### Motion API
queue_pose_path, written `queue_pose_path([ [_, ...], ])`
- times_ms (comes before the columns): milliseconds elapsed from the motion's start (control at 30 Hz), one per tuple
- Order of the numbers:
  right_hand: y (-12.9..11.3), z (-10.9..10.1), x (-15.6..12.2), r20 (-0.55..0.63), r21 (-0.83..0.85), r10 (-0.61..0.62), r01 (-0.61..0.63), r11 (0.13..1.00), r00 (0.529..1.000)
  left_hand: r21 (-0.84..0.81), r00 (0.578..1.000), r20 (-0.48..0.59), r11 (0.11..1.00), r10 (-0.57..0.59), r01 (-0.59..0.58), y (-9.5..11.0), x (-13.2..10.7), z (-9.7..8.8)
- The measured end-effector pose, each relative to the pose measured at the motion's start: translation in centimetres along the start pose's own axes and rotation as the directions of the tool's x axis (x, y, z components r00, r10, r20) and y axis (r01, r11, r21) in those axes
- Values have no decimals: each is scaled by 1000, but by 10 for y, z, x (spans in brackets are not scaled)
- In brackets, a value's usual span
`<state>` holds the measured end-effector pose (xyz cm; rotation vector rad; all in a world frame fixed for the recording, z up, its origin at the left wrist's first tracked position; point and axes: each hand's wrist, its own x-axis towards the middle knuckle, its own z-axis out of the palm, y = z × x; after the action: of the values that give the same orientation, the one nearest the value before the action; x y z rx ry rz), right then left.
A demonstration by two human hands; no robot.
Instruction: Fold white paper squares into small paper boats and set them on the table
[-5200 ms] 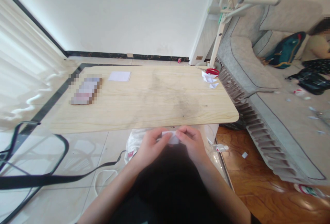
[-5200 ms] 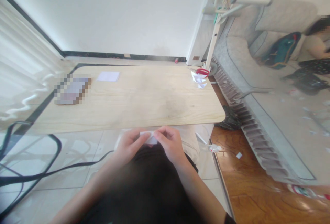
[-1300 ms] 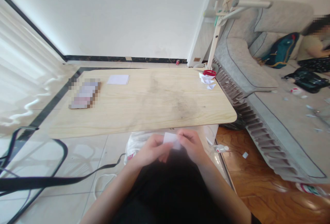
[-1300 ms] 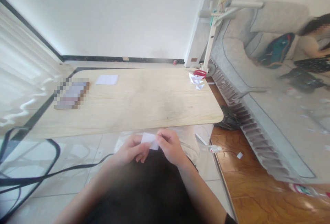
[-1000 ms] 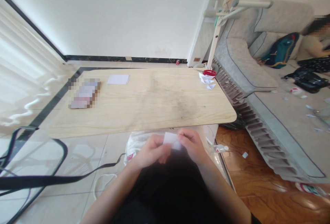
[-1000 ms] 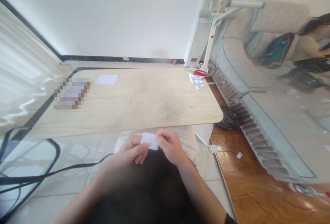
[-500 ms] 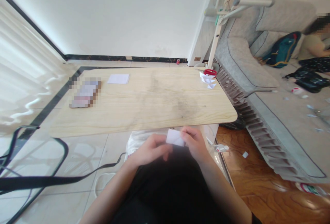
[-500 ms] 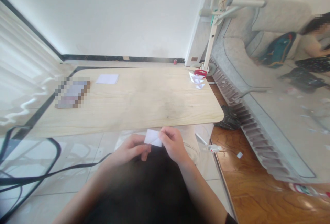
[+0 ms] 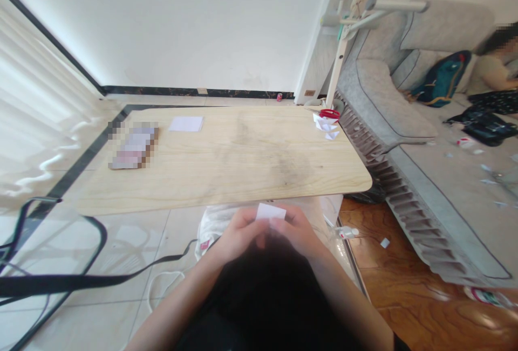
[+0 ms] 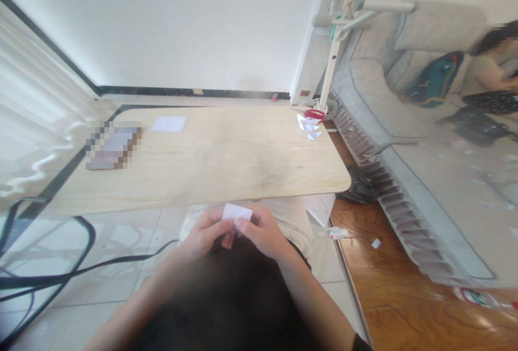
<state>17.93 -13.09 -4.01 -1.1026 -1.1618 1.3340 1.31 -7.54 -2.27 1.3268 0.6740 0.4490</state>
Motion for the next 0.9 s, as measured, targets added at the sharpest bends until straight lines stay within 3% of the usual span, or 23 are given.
queue_pose_path([
  [533, 0, 4, -1, 64, 122, 32, -39, 992, 997, 63, 994, 5, 992, 107, -107, 0, -2, 2],
  [667, 1, 4, -1, 6, 110, -10, 9, 994, 1000, 74, 993, -37, 991, 113, -110, -2, -1, 3],
  [900, -5, 1, 1, -117, -80, -92, 83, 993, 989, 54, 986, -99, 990, 138, -133, -9, -1, 3],
])
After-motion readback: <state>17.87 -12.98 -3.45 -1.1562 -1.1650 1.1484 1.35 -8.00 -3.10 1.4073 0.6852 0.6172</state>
